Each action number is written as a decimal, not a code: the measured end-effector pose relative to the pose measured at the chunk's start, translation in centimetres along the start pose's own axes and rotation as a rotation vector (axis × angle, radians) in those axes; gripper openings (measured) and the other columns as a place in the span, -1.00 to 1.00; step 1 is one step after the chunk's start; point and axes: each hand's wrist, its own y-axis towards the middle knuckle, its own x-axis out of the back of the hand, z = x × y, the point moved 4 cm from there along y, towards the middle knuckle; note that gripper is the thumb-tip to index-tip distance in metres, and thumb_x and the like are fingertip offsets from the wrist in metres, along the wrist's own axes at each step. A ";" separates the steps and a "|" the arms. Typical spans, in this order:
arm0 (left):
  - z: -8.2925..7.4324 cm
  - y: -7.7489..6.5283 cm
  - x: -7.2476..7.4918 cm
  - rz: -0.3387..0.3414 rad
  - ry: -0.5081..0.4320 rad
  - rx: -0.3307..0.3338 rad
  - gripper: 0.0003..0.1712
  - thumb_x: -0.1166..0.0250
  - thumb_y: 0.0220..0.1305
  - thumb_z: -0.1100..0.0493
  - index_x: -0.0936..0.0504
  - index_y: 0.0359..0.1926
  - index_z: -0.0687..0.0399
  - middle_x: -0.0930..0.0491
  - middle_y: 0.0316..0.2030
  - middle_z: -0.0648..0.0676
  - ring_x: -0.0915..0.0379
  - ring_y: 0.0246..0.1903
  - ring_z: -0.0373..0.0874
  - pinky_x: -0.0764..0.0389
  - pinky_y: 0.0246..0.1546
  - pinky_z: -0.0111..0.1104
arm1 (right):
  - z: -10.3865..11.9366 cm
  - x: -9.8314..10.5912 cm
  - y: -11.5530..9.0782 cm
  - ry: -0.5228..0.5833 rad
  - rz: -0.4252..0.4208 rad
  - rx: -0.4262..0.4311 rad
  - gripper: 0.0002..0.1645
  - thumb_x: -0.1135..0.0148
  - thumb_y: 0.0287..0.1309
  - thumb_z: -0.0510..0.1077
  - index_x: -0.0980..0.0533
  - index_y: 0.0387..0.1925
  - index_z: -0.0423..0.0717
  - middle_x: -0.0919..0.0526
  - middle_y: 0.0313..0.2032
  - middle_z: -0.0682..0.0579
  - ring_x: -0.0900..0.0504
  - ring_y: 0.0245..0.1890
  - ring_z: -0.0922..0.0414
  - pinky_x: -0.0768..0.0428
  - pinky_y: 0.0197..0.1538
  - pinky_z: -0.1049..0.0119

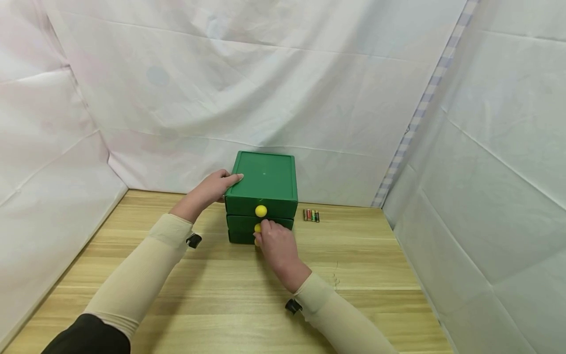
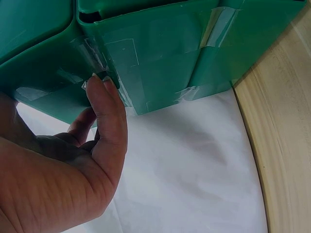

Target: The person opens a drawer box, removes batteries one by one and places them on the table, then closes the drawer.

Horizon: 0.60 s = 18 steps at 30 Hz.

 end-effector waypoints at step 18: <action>-0.1 -0.1 0.0 -0.001 -0.018 0.002 -0.09 -0.13 0.63 -0.44 -0.38 0.51 0.25 -0.56 0.24 0.27 -0.58 0.20 0.18 -0.64 0.31 0.12 | -0.2 -0.1 0.2 -0.005 -0.036 0.011 -0.60 -0.64 0.34 0.00 -0.57 -0.26 -0.14 -0.72 -0.40 0.01 -0.66 -0.51 0.15 -0.72 -0.45 0.27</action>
